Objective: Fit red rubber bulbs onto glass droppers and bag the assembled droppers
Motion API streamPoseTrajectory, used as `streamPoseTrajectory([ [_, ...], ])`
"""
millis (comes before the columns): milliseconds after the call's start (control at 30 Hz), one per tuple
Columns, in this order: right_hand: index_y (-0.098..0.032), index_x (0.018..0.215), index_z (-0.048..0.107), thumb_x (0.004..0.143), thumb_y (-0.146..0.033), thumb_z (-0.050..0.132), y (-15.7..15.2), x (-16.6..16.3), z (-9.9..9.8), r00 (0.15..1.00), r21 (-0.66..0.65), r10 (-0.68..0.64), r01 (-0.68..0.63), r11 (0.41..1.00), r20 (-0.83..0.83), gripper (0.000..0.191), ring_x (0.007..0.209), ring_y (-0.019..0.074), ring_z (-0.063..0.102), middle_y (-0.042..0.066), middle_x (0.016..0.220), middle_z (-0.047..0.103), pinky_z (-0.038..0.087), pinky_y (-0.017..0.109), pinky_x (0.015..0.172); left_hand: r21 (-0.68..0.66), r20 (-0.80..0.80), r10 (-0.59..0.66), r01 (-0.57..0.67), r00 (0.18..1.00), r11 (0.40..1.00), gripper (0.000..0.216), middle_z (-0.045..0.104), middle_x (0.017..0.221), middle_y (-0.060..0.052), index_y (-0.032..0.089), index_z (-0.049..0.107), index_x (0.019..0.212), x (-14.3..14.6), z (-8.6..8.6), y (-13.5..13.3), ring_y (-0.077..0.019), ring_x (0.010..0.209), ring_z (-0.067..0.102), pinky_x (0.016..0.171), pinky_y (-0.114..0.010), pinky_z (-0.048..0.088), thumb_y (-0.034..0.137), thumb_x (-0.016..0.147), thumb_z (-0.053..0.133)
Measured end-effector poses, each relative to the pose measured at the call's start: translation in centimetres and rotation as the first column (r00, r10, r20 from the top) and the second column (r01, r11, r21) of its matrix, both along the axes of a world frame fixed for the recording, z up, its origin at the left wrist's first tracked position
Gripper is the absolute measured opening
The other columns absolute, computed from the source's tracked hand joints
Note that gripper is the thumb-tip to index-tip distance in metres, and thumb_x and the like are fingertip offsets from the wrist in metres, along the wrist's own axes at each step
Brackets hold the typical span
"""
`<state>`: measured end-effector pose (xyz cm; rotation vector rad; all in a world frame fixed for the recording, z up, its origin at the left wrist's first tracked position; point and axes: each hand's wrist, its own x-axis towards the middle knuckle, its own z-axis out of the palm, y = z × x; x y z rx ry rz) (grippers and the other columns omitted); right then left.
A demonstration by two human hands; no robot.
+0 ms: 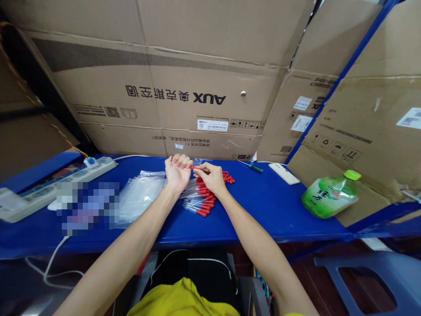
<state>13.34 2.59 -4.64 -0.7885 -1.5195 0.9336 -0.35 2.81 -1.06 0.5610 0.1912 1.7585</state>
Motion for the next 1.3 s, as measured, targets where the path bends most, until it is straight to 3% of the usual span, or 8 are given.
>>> streamPoseTrajectory([
  [500,-0.023,0.096,0.076,0.084,-0.048,0.076,0.7,0.8,0.0,0.991,0.128,-0.075,0.06,0.99,0.111,0.028,0.08,0.0233,0.075,0.005,0.086,0.078,0.06,0.036,0.08,-0.079,0.035,0.007,-0.004,0.999,0.997,0.038,0.033,0.061,0.003,0.022,0.032,0.07,-0.6,-0.4,1.0,-0.0119,0.055,0.039,0.063,-0.026,0.043,0.035,0.105,0.033],
  [633,-0.023,0.096,0.078,0.088,-0.044,0.072,1.3,2.7,0.7,0.952,0.22,-0.155,0.097,0.971,0.265,0.023,0.082,0.0202,0.069,0.004,0.092,0.077,0.054,0.033,0.077,-0.198,-0.167,0.226,-0.257,0.96,0.946,0.03,0.057,0.075,-0.001,0.022,0.045,0.078,-2.2,-1.5,2.7,-0.0141,0.071,0.058,0.076,-0.028,0.049,0.04,0.101,0.038],
  [700,-0.023,0.092,0.077,0.089,-0.042,0.07,1.5,3.6,0.9,0.925,0.232,-0.15,0.07,0.97,0.348,0.021,0.081,0.0193,0.065,0.003,0.09,0.076,0.051,0.033,0.077,-0.209,-0.523,0.353,-0.518,0.776,0.829,0.024,0.062,0.081,0.0,0.022,0.051,0.077,-3.0,-2.4,3.4,-0.0137,0.074,0.059,0.074,-0.026,0.046,0.034,0.097,0.044],
  [767,-0.023,0.087,0.077,0.09,-0.041,0.07,1.7,4.2,1.0,0.887,0.244,-0.117,0.005,0.97,0.447,0.019,0.085,0.0201,0.063,0.003,0.09,0.075,0.048,0.034,0.081,-0.016,-0.865,0.325,-0.668,0.382,0.744,0.019,0.066,0.083,-0.001,0.022,0.059,0.077,-3.6,-3.3,3.8,-0.0162,0.082,0.061,0.081,-0.027,0.046,0.028,0.094,0.052],
  [833,-0.023,0.084,0.076,0.09,-0.041,0.071,1.7,4.4,1.0,0.843,0.25,-0.069,-0.079,0.965,0.533,0.019,0.092,0.0215,0.061,0.004,0.092,0.075,0.046,0.036,0.085,0.18,-0.971,0.236,-0.598,0.017,0.781,0.014,0.071,0.091,-0.004,0.022,0.067,0.085,-3.8,-4.2,4.0,-0.0199,0.09,0.063,0.089,-0.03,0.047,0.026,0.093,0.056],
  [933,-0.023,0.082,0.075,0.09,-0.045,0.073,1.7,4.3,0.8,0.807,0.243,-0.011,-0.165,0.956,0.591,0.023,0.095,0.0219,0.062,0.004,0.094,0.074,0.045,0.038,0.091,0.325,-0.923,0.215,-0.35,-0.319,0.878,0.018,0.073,0.114,-0.008,0.021,0.073,0.102,-3.7,-5.2,4.1,-0.0242,0.109,0.063,0.102,-0.035,0.046,0.022,0.094,0.057],
  [1133,-0.022,0.078,0.074,0.1,-0.05,0.057,2.5,4.7,0.5,0.829,0.303,-0.179,0.011,0.953,0.53,0.04,0.085,0.0201,0.063,0.004,0.085,0.074,0.045,0.033,0.082,0.325,-0.781,0.202,-0.109,-0.591,0.939,0.033,0.07,0.129,-0.008,0.025,0.077,0.115,-3.2,-5.3,3.5,-0.0315,0.119,0.058,0.101,-0.044,0.048,0.031,0.101,0.049],
  [1300,-0.021,0.084,0.076,0.103,-0.043,0.047,3.9,6.9,0.0,0.737,0.337,-0.457,0.321,0.885,0.498,0.041,0.082,0.0205,0.067,0.006,0.086,0.076,0.046,0.031,0.079,0.328,-0.732,0.194,-0.089,-0.653,0.941,0.03,0.074,0.122,-0.008,0.026,0.078,0.114,-3.3,-4.7,3.1,-0.0328,0.116,0.059,0.095,-0.044,0.049,0.03,0.099,0.052],
])
